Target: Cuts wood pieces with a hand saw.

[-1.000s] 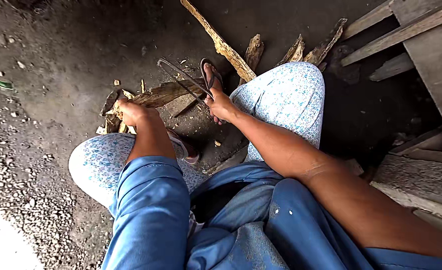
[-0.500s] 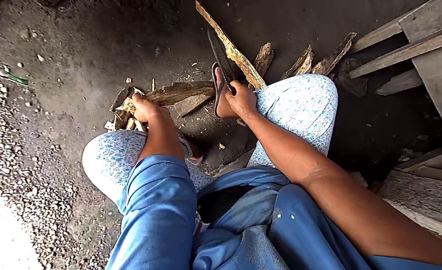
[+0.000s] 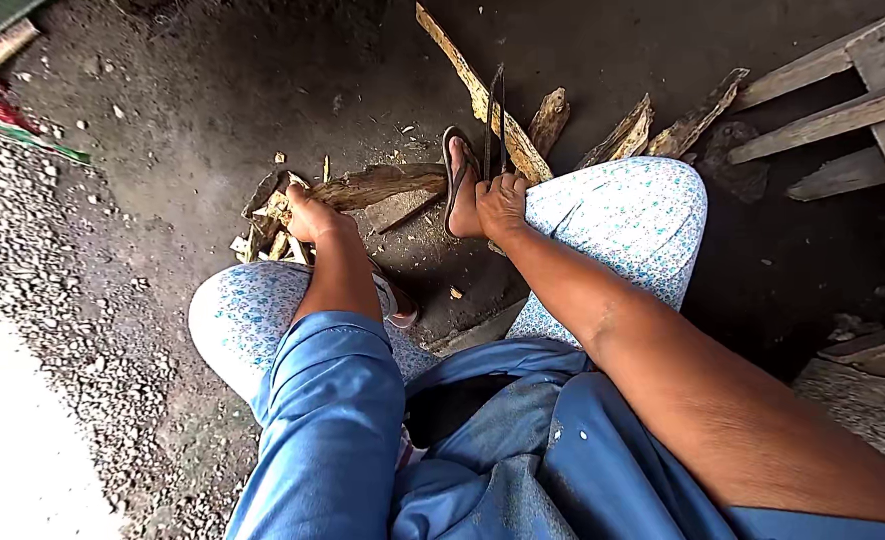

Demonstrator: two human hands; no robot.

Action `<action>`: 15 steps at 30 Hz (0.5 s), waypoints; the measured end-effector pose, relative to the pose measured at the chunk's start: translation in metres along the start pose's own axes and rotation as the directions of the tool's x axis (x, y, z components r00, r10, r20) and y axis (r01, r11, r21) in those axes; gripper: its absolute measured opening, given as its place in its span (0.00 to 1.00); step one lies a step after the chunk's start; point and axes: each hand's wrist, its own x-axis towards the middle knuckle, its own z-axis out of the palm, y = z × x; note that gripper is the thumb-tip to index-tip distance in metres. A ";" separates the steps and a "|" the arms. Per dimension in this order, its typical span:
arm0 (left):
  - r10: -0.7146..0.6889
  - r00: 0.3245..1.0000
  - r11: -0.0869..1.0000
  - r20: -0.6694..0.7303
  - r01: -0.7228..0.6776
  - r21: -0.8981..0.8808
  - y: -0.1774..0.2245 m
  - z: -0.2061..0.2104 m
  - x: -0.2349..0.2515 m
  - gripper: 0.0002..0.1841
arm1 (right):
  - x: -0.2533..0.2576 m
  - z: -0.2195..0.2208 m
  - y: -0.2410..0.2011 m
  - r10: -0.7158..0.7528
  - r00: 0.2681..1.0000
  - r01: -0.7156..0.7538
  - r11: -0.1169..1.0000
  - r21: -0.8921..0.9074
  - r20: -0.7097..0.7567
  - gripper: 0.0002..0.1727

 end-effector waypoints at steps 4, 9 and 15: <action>0.001 1.000 1.000 -0.017 -0.001 -0.004 0.000 0.002 -0.002 0.22 | -0.007 0.004 -0.003 -0.048 0.994 0.056 0.995 -0.088 0.097 0.25; -0.011 1.000 1.000 -0.023 0.011 0.018 0.001 0.002 -0.003 0.25 | -0.011 0.008 0.001 -0.110 0.989 0.123 0.984 -0.132 0.102 0.23; -0.014 1.000 1.000 -0.024 0.014 0.012 0.002 0.001 -0.005 0.24 | -0.011 0.005 -0.003 -0.118 0.984 0.137 0.980 -0.142 0.136 0.21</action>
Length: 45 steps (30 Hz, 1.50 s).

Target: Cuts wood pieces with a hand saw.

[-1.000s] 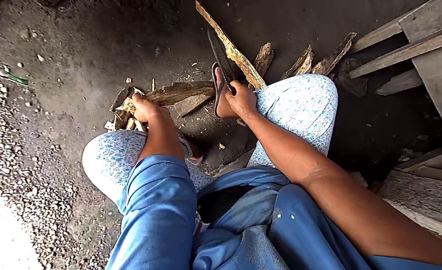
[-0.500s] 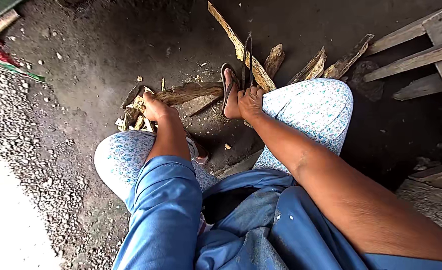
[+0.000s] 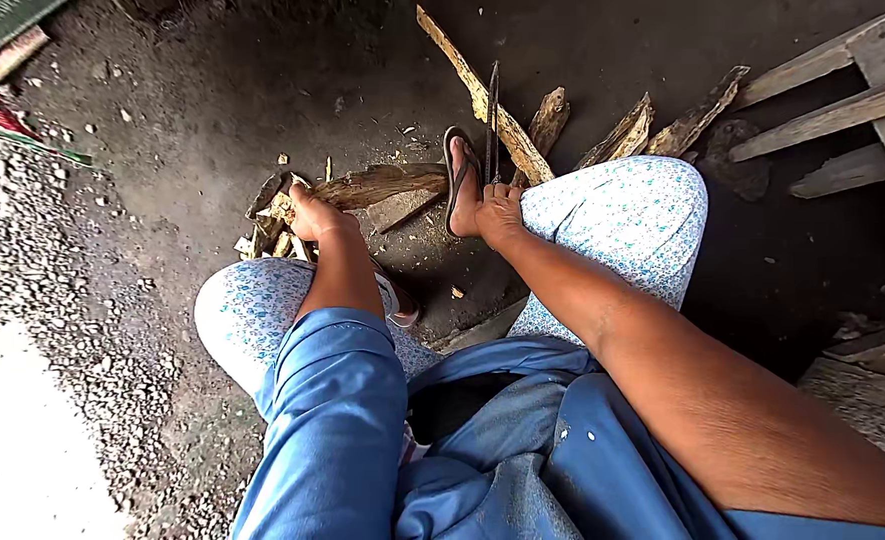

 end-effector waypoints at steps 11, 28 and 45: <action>0.008 1.000 1.000 0.017 -0.008 0.013 -0.002 0.003 0.003 0.24 | 0.003 -0.015 0.000 0.074 0.996 -0.081 0.982 0.169 0.050 0.25; -0.001 0.999 0.999 -0.044 0.003 0.038 0.001 0.002 0.006 0.23 | 0.009 -0.041 0.051 0.530 0.848 -0.220 0.331 0.918 0.012 0.28; -0.056 0.998 0.997 -0.035 0.055 -0.048 -0.001 -0.001 0.016 0.15 | -0.066 -0.056 -0.009 0.072 0.995 0.095 -0.341 0.935 -0.075 0.06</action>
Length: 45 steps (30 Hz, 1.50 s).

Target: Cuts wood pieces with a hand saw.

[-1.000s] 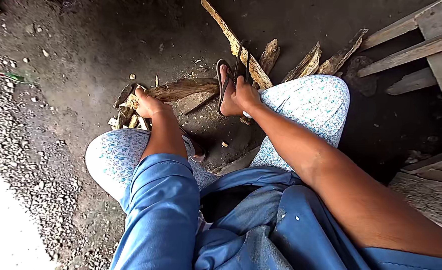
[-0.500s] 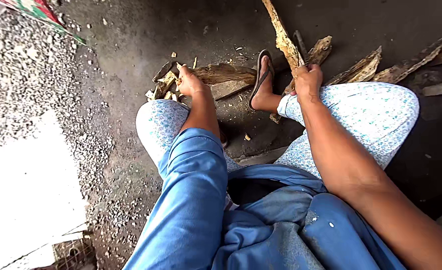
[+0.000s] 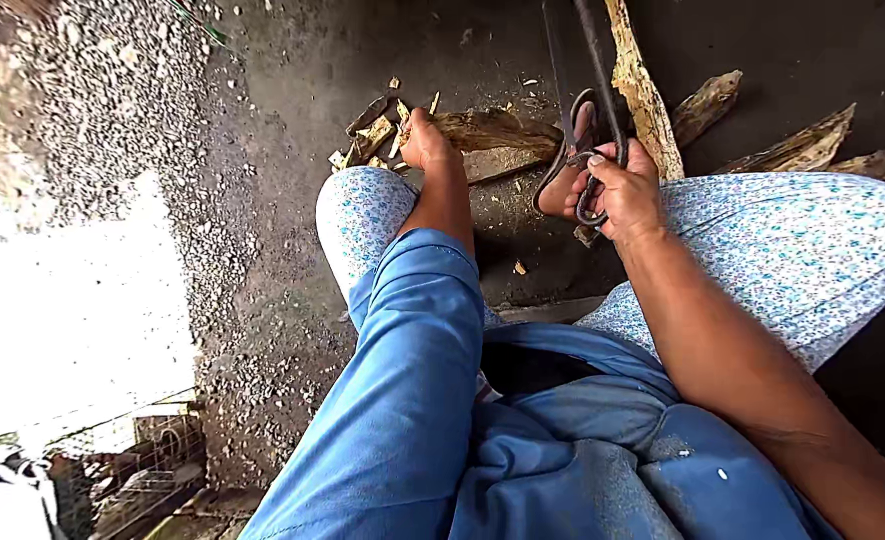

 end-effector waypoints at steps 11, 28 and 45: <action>-0.027 0.997 0.989 0.065 0.036 -0.141 0.000 -0.002 0.012 0.12 | -0.014 0.002 0.019 0.077 0.997 -0.063 0.905 -0.421 0.016 0.09; -0.082 0.996 0.995 -0.033 0.080 -0.064 0.005 0.009 0.014 0.13 | -0.022 -0.017 0.017 0.099 0.995 -0.080 0.861 -0.502 0.012 0.10; -0.099 0.987 0.989 -0.129 0.112 0.095 0.002 0.008 0.020 0.15 | -0.007 -0.006 0.015 0.177 0.984 -0.168 0.862 -0.477 -0.028 0.09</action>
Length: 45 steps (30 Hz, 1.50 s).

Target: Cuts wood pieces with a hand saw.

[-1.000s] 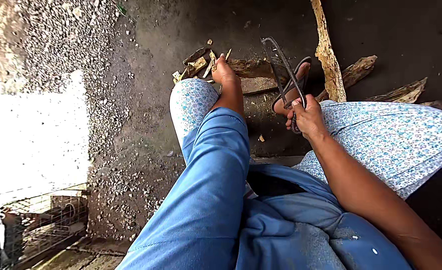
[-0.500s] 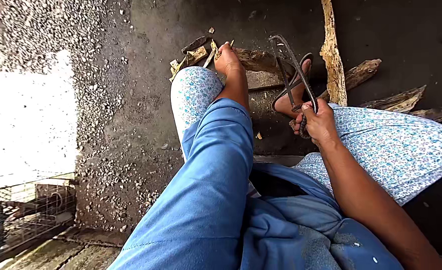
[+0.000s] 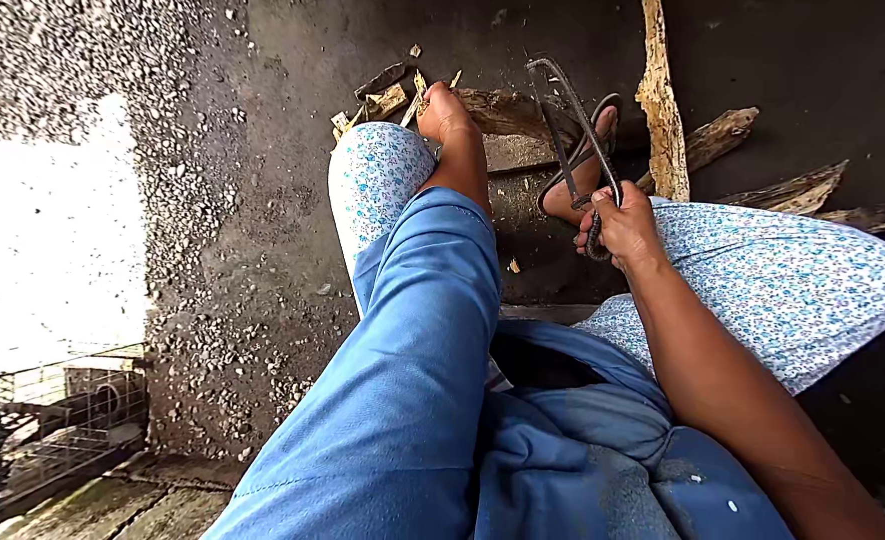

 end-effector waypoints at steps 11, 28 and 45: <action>-0.012 0.999 0.999 -0.032 0.014 0.052 -0.003 -0.002 0.002 0.15 | -0.052 -0.024 0.016 0.026 1.000 -0.026 0.999 -0.042 -0.004 0.09; 0.135 0.950 0.951 0.281 -0.045 -0.305 -0.001 -0.012 -0.012 0.07 | -0.082 -0.015 0.018 0.072 0.997 -0.071 0.993 -0.092 0.008 0.10; 0.122 0.959 0.978 0.257 -0.072 -0.196 0.002 -0.014 -0.023 0.08 | -0.088 -0.002 0.011 0.084 0.996 -0.086 0.994 -0.066 -0.040 0.09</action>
